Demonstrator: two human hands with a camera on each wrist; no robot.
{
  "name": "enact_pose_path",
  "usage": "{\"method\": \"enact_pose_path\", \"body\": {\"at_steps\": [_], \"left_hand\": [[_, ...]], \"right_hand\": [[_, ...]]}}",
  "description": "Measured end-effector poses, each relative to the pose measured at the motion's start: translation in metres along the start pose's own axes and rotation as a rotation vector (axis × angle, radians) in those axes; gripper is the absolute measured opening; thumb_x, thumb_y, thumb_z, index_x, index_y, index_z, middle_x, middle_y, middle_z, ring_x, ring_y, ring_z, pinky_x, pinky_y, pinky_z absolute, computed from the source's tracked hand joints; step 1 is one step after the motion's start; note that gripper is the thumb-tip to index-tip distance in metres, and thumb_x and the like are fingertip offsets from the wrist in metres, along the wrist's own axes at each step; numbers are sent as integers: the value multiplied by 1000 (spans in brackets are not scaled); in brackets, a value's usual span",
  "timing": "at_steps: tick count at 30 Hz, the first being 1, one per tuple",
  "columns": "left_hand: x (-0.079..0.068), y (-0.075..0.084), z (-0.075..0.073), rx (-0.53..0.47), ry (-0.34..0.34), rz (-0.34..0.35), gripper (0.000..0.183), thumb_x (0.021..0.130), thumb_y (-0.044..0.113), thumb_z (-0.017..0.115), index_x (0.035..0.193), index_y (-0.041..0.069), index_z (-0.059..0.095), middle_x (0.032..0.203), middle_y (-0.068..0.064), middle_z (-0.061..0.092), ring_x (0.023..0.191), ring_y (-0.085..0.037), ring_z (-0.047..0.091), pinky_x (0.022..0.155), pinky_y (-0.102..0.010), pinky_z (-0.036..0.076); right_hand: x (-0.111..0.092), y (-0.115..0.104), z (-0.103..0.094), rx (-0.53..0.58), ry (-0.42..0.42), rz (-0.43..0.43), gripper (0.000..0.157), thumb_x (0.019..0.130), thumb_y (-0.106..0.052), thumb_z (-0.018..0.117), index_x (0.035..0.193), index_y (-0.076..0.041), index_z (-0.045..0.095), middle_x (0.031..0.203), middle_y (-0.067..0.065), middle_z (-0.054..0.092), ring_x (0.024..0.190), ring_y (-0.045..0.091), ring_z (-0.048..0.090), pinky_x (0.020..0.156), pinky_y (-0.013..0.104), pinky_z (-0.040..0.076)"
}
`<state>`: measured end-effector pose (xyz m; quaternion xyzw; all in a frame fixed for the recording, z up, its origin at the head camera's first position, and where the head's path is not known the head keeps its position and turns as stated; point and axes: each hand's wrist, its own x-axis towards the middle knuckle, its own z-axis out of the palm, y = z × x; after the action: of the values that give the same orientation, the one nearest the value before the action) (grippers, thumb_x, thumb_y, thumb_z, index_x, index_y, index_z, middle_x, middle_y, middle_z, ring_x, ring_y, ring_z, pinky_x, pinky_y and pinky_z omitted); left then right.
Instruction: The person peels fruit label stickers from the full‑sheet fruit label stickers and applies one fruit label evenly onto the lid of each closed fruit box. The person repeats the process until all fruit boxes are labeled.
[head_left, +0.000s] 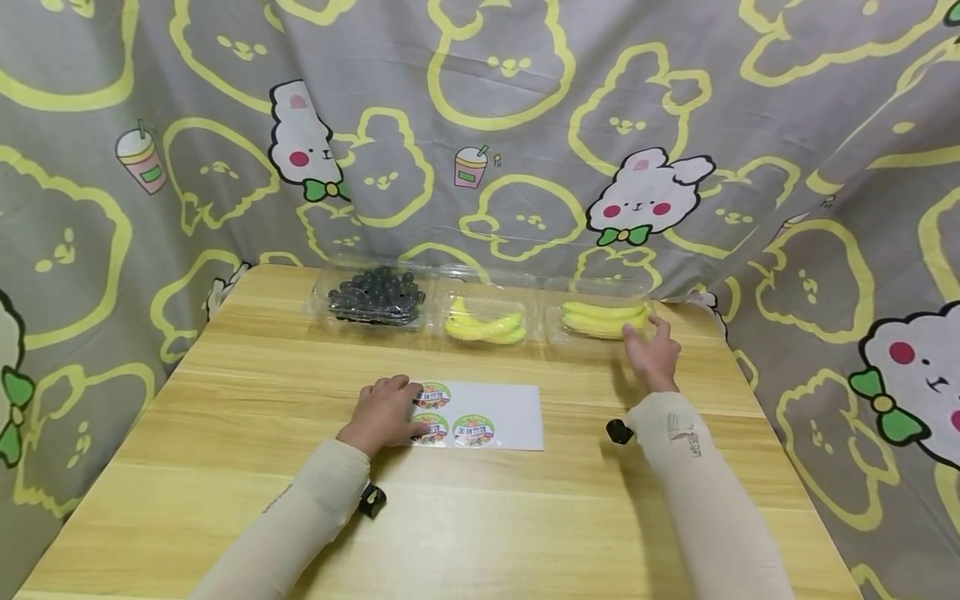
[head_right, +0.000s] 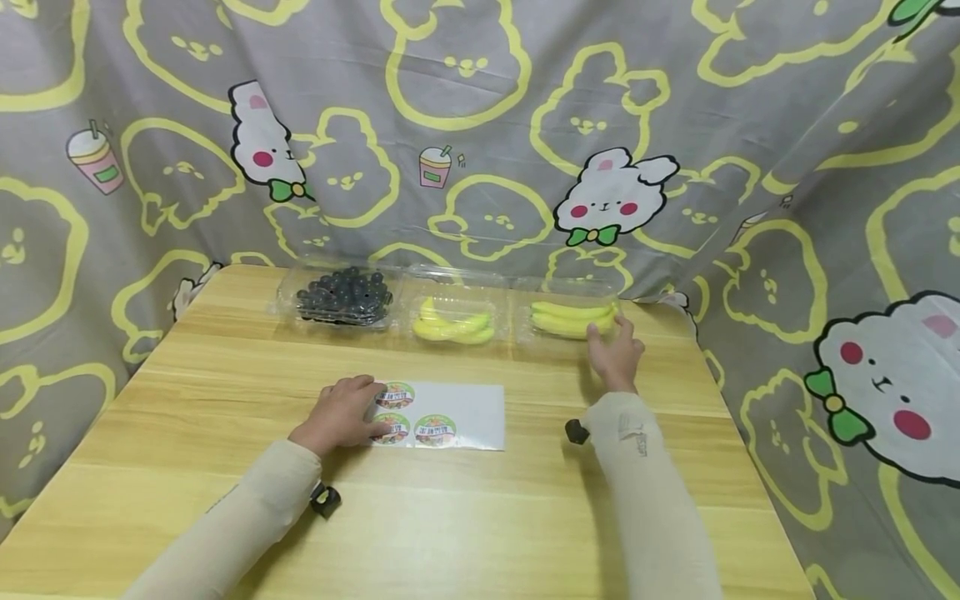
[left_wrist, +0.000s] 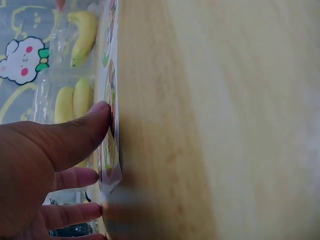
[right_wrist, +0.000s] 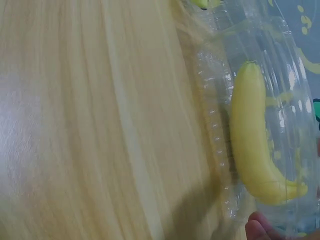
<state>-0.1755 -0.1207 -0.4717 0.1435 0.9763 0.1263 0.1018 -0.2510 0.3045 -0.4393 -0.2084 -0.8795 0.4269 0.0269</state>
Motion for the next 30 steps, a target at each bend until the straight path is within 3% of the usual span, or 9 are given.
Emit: {"method": "enact_pose_path", "body": {"at_steps": [16,21,30], "left_hand": [[2,-2,-5,27,-22,-25,70,81,45,76,138,14,52,129,-15,53,113,-38,49,93,-55,38],[1,-1,-7,42,-25,-24,55,83,45,75,128,16,62,121,-12,54,108,-35,49,88,-52,39],[-2,-7,-8,-11,-16,-50,36,82,42,77,103,15,65,126,-13,53,112,-36,49,90,-53,39]], "right_hand": [[-7,5,-15,-44,-23,-17,75,97,-51,45,154,-11,19,146,35,19,133,49,23,104,62,28],[-11,9,-17,-52,-25,-17,75,97,-51,45,154,-11,18,147,35,19,132,49,23,103,63,29],[-19,15,-21,-54,-13,-28,72,97,-50,45,153,-10,22,144,34,23,130,48,25,98,60,32]]}}
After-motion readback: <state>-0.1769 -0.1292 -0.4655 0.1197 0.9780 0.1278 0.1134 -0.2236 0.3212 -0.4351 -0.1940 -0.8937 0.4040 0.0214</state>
